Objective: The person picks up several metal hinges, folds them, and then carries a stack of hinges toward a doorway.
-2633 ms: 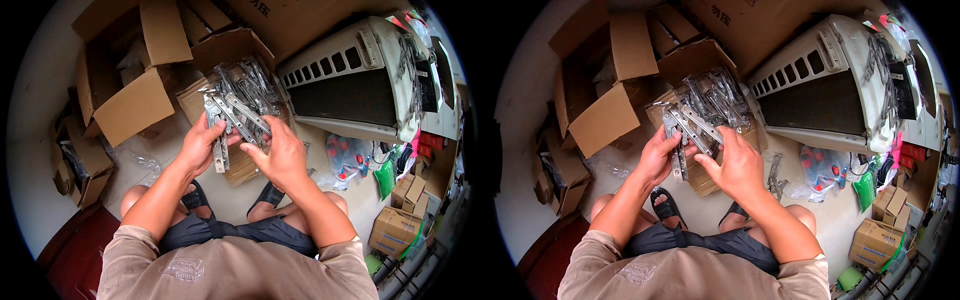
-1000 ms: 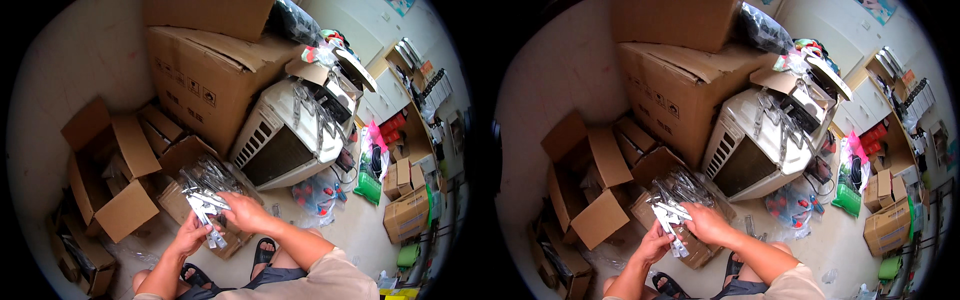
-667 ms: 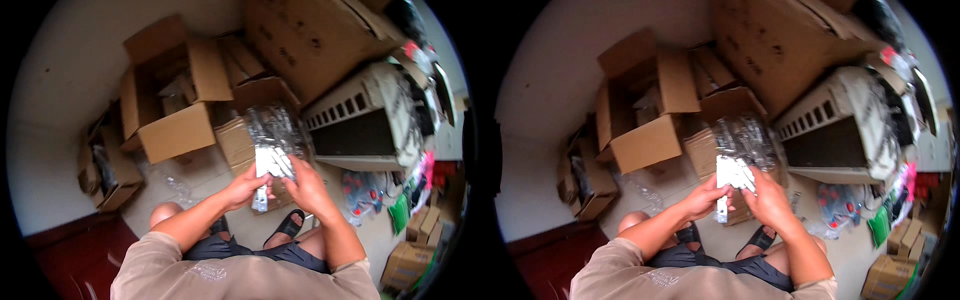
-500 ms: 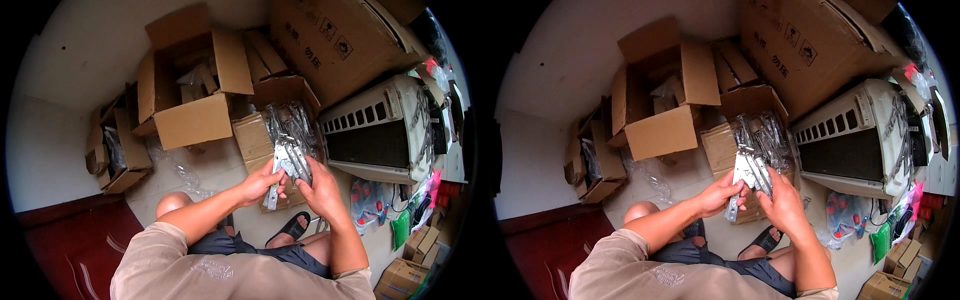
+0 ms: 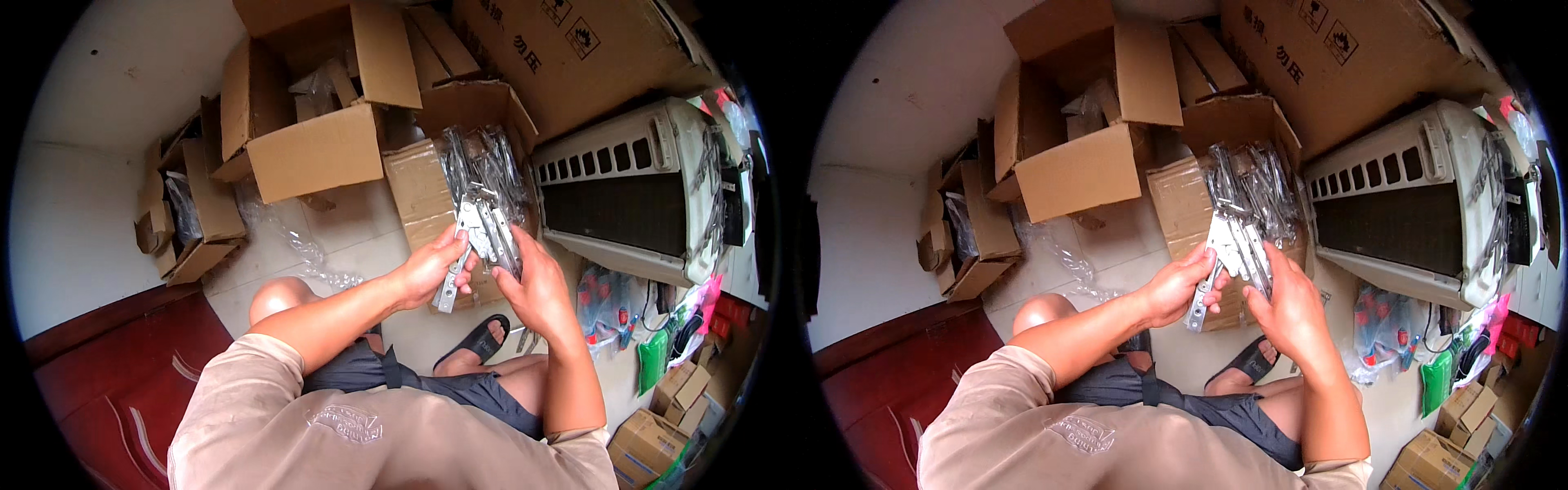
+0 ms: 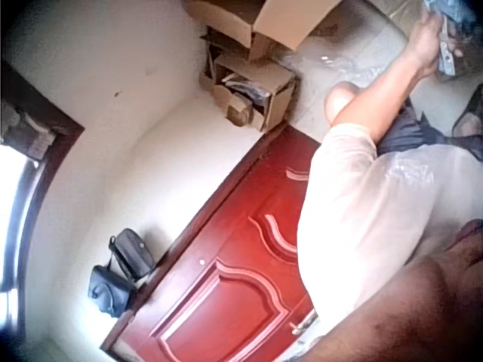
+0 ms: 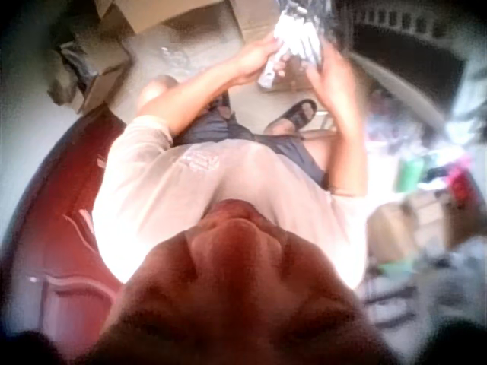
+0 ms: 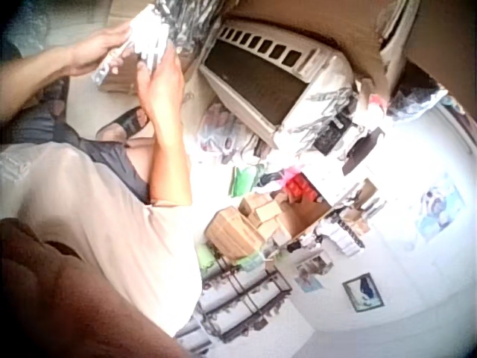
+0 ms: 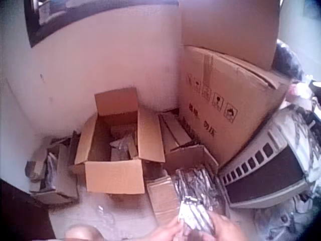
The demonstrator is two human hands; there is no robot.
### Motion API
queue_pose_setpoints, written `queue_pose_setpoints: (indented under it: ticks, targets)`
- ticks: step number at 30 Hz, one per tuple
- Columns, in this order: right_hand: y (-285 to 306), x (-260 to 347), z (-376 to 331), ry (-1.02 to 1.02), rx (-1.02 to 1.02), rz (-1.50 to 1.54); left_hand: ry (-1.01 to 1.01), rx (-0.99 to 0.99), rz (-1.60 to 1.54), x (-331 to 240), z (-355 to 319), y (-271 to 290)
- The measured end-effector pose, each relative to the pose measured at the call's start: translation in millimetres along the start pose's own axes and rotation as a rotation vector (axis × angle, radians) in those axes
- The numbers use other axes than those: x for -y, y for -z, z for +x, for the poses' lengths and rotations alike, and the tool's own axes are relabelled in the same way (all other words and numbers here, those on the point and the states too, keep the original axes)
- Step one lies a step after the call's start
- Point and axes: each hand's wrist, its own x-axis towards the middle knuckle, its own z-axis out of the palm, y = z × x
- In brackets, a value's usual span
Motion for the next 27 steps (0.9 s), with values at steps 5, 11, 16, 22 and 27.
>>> queue_pose_setpoints:
  ticks: [5,11,16,22,27]
  targets:
    - [-7,-4,-4,-0.018,0.053,-0.019,0.051,-0.070,0.018,7,-4,-2]
    - [-9,-6,-9,-0.014,0.032,0.048,0.059,-0.100,0.052,3,-6,-8]
    - [-10,0,-4,-0.038,0.162,-0.040,0.115,-0.188,0.078,2,-12,-1]
    - [-9,-5,-8,-0.086,0.220,-0.095,0.196,-0.224,0.039,16,-6,1]
    - [12,-35,7,-0.211,0.173,-0.306,0.122,-0.503,0.105,2,2,9]
